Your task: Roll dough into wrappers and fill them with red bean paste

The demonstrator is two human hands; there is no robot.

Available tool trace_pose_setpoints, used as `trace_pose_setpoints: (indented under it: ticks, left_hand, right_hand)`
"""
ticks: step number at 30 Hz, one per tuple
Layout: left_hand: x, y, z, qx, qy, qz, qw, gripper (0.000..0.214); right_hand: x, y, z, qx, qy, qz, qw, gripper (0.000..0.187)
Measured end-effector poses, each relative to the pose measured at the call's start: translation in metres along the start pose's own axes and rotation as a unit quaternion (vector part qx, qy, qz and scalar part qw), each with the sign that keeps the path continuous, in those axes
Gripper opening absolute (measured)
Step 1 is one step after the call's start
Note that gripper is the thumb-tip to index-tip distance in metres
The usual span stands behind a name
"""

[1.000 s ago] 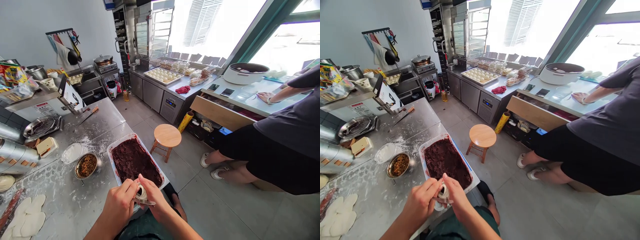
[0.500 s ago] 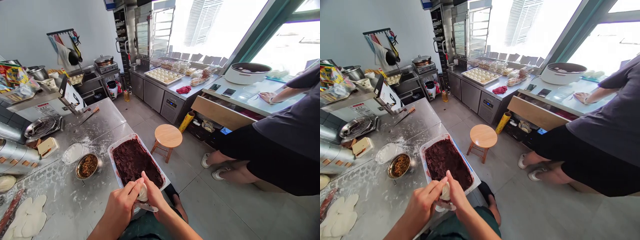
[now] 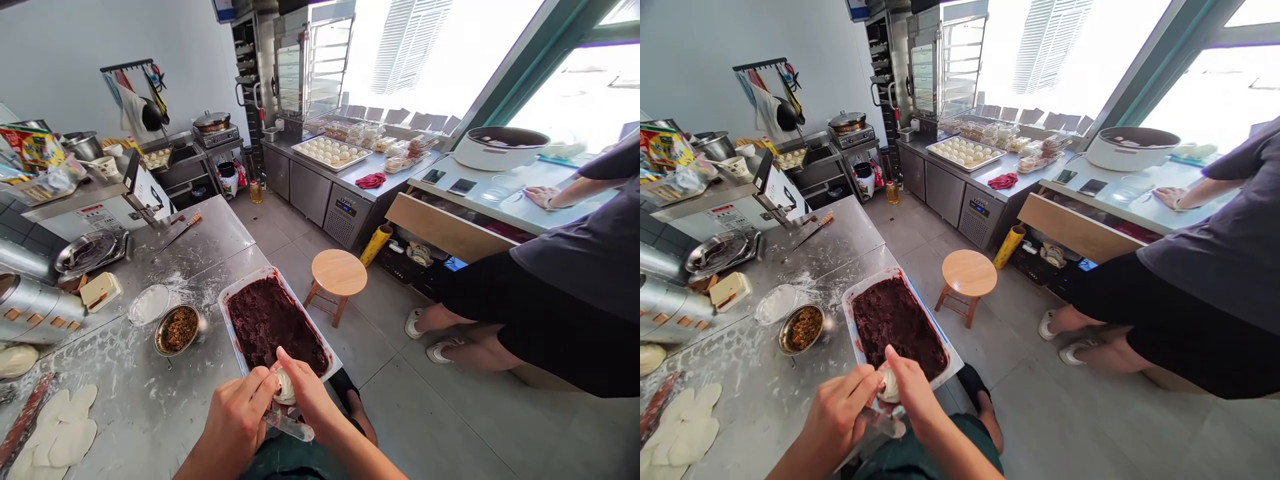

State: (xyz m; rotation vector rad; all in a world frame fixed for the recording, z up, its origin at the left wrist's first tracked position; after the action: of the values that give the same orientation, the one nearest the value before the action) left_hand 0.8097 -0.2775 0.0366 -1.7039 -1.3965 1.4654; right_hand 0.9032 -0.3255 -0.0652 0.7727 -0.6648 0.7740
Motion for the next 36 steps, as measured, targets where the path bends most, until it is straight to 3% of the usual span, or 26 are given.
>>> trace_pose_setpoints:
  ticks: [3, 5, 10, 13, 16, 20, 25, 29, 32, 36]
  left_hand:
    - [-0.004, -0.002, 0.003, -0.008, 0.023, -0.013, 1.000, 0.042]
    - [-0.005, -0.004, 0.004, -0.022, 0.026, -0.012, 0.999, 0.037]
    - [-0.006, -0.002, 0.006, -0.007, 0.029, -0.018, 0.999, 0.040]
    - [-0.010, -0.005, 0.007, -0.019, 0.055, -0.023, 0.998, 0.039]
    - [-0.008, -0.008, 0.008, -0.024, 0.032, -0.006, 0.999, 0.032]
    - [-0.009, -0.007, 0.010, -0.013, 0.031, -0.019, 0.999, 0.042]
    - [-0.008, -0.009, 0.014, -0.020, 0.029, -0.001, 0.999, 0.037]
    - [-0.010, -0.008, 0.014, -0.008, 0.025, -0.002, 1.000, 0.045]
    - [-0.011, -0.007, 0.015, -0.011, 0.039, -0.007, 0.999, 0.041]
    - [-0.006, -0.009, 0.018, -0.026, 0.007, 0.023, 0.999, 0.036]
  right_hand:
    - [-0.002, 0.003, 0.003, 0.020, 0.017, 0.002, 1.000, 0.070]
    - [-0.001, 0.006, 0.005, 0.042, 0.016, -0.015, 0.999, 0.064]
    - [0.000, 0.001, 0.007, -0.002, 0.006, 0.013, 1.000, 0.066]
    - [-0.001, 0.006, 0.008, 0.036, 0.014, 0.009, 0.999, 0.066]
    - [0.003, 0.010, 0.009, 0.054, -0.015, -0.019, 0.998, 0.058]
    - [0.002, 0.007, 0.008, 0.018, -0.004, 0.002, 1.000, 0.066]
    - [0.002, 0.013, 0.010, 0.062, -0.010, -0.012, 0.998, 0.062]
    - [0.002, 0.007, 0.009, 0.019, -0.012, 0.020, 1.000, 0.067]
    - [0.001, 0.012, 0.009, 0.047, 0.001, 0.021, 0.999, 0.067]
    - [0.003, 0.014, 0.008, 0.063, -0.018, 0.001, 0.998, 0.059]
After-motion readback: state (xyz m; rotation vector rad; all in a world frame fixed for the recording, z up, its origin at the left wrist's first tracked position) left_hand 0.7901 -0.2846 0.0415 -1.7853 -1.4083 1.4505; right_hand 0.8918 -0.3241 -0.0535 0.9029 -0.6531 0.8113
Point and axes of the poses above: each hand's wrist, its own z-axis away from the middle knuckle, its own y-axis out of the palm, x = y × z, the point moved 7 cm from there along -z, towards the middle knuckle, and after that the axes turned 8 degrees about z, right-handed, at the moved point
